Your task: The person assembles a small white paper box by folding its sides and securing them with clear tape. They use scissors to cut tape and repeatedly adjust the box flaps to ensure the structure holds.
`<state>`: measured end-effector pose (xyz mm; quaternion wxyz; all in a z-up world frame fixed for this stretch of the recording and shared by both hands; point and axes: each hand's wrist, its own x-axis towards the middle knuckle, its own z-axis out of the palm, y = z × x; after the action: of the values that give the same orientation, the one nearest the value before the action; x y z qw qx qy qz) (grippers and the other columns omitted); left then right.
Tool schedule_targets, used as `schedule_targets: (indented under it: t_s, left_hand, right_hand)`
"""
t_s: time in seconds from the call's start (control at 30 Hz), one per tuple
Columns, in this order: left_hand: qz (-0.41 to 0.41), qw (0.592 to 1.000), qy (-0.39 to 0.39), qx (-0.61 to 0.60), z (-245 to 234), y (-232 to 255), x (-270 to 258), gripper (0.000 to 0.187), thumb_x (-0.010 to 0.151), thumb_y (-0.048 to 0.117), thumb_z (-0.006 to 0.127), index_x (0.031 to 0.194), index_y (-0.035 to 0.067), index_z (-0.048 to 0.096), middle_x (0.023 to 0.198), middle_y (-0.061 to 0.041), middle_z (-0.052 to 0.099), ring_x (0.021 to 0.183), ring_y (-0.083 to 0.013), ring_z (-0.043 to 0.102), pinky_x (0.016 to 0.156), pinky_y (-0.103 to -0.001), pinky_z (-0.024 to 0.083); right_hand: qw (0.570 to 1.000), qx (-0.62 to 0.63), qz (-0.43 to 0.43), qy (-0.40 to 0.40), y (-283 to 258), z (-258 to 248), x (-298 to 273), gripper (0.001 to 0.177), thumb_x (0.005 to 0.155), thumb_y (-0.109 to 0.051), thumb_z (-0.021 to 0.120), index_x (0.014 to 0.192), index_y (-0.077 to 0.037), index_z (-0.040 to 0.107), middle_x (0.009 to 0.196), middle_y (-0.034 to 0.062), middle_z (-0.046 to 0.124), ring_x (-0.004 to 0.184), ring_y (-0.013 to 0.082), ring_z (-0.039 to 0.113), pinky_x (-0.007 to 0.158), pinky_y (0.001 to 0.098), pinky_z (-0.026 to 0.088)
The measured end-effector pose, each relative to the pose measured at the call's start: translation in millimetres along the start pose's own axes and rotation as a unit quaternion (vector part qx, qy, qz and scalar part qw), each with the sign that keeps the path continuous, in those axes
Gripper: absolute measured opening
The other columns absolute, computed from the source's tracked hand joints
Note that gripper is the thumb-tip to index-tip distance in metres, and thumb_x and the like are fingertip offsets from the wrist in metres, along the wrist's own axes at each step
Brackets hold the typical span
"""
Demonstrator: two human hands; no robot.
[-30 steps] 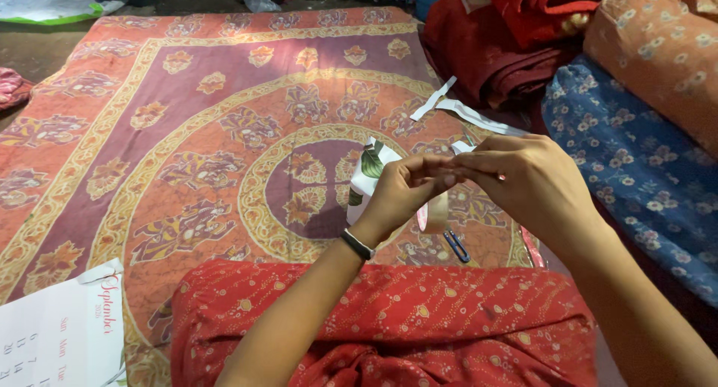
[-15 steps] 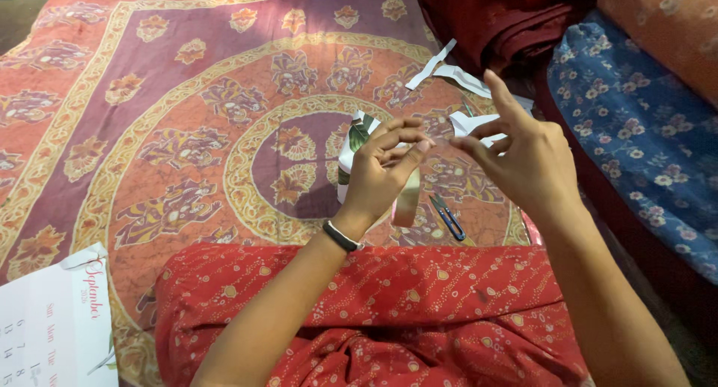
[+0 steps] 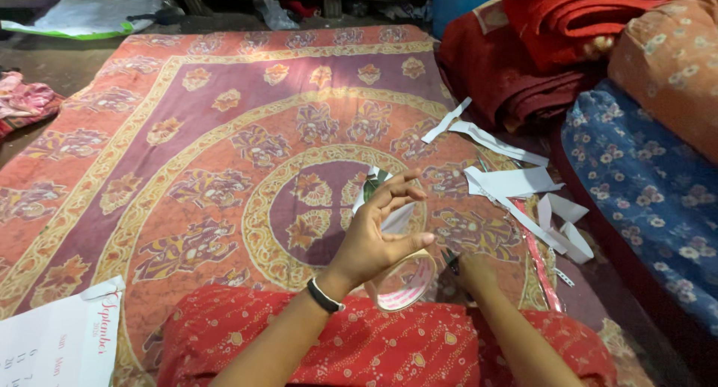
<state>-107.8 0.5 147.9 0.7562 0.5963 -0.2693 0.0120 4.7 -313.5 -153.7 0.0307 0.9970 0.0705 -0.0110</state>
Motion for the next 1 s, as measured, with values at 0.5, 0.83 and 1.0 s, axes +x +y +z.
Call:
schedule_targets:
  t_s: [0.5, 0.83, 1.0]
  left_hand:
    - [0.013, 0.999, -0.003, 0.034, -6.2, -30.8, 11.0, 0.033, 0.088, 0.005, 0.076, 0.119, 0.008, 0.065, 0.147, -0.004, 0.06, 0.114, -0.0147, 0.068, 0.097, -0.031, 0.06]
    - [0.001, 0.999, -0.001, 0.043, -4.5, -25.1, 4.8, 0.04, 0.086, 0.004, 0.081, 0.124, 0.007, 0.067, 0.132, -0.003, 0.067, 0.088, -0.0073, 0.071, 0.075, -0.019, 0.058]
    - [0.014, 0.999, -0.011, 0.034, -4.5, -18.0, 2.0, 0.04, 0.085, 0.004, 0.082, 0.122, 0.006, 0.068, 0.138, -0.005, 0.064, 0.089, -0.0072, 0.072, 0.076, -0.02, 0.061]
  right_hand:
    - [0.712, 0.658, -0.087, -0.23, 12.5, -297.0, -19.4, 0.047, 0.085, -0.007, 0.057, 0.131, -0.001, 0.053, 0.082, 0.005, 0.06, 0.078, 0.0167, 0.065, 0.072, 0.0293, 0.054]
    - [0.774, 0.492, -0.129, -0.377, -28.2, -357.5, -70.1, 0.042, 0.096, -0.035, 0.064, 0.116, 0.002, 0.067, 0.067, -0.0043, 0.052, 0.058, 0.0067, 0.049, 0.053, 0.0249, 0.041]
    - [0.759, 0.492, -0.129, -0.408, -38.6, -366.7, -70.4, 0.042, 0.097, -0.038, 0.064, 0.112, 0.001, 0.07, 0.064, -0.0062, 0.045, 0.055, 0.0043, 0.043, 0.048, 0.0233, 0.035]
